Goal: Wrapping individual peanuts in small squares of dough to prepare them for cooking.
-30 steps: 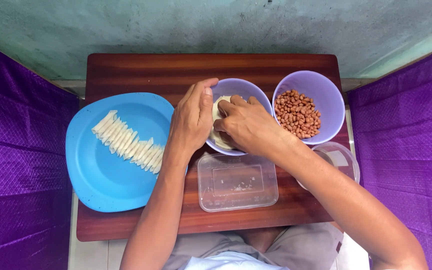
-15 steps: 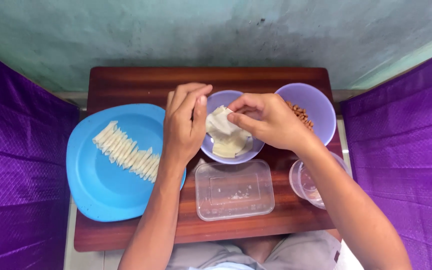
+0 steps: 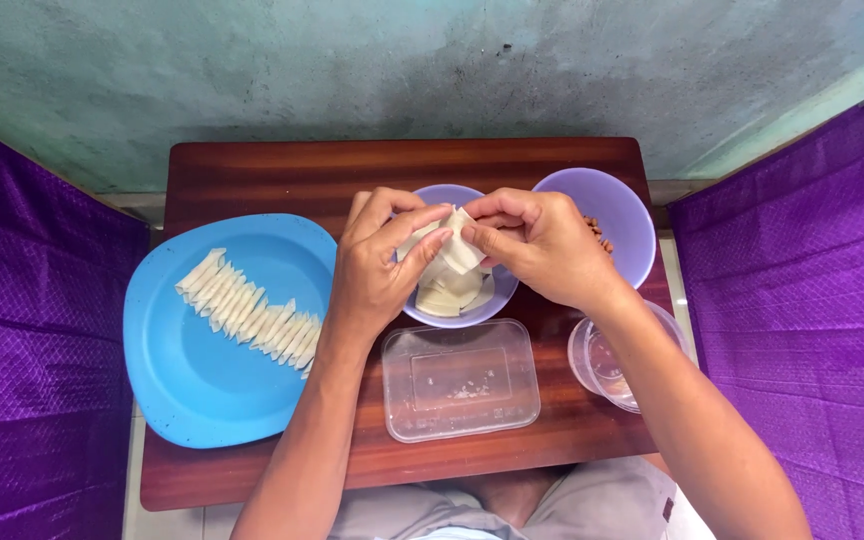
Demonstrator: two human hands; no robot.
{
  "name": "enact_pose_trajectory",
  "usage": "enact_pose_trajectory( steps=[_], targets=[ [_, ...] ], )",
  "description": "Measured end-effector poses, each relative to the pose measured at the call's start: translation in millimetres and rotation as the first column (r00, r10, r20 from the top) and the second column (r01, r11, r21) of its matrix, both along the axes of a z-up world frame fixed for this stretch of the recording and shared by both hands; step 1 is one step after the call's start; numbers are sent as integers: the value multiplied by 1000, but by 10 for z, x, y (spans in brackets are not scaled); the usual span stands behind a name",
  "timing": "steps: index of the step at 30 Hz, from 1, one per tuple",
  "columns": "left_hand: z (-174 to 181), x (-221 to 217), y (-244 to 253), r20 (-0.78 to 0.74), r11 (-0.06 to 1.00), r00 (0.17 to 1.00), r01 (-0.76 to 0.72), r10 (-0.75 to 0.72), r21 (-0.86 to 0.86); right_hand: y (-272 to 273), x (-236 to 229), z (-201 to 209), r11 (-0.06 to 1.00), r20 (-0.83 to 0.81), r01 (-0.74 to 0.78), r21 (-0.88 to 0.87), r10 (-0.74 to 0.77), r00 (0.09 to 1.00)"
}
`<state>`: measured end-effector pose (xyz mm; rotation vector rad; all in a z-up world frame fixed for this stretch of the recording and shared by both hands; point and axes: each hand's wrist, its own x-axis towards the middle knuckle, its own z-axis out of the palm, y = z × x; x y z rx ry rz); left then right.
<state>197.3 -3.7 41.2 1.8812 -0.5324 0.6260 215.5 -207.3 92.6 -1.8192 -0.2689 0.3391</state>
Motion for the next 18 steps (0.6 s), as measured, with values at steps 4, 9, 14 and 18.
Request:
enact_pose_trajectory(
  steps=[4, 9, 14, 18],
  targets=[
    [-28, 0, -48, 19, 1000, 999, -29, 29, 2, 15, -20, 10, 1000, 46, 18, -20, -17, 999],
    [-52, -9, -92, 38, 997, 996, -75, 75, -7, 51, -78, 58, 998, 103, 23, -53, -17, 995],
    [-9, -31, -125, 93, 993, 989, -110, 113, -33, 81, -135, 154, 996, 145, 24, -84, -12, 989],
    [23, -54, -133, 129, 987, 979, -153, 157, -41, 100, -164, 175, 996, 195, 17, -83, -1, 981]
  ],
)
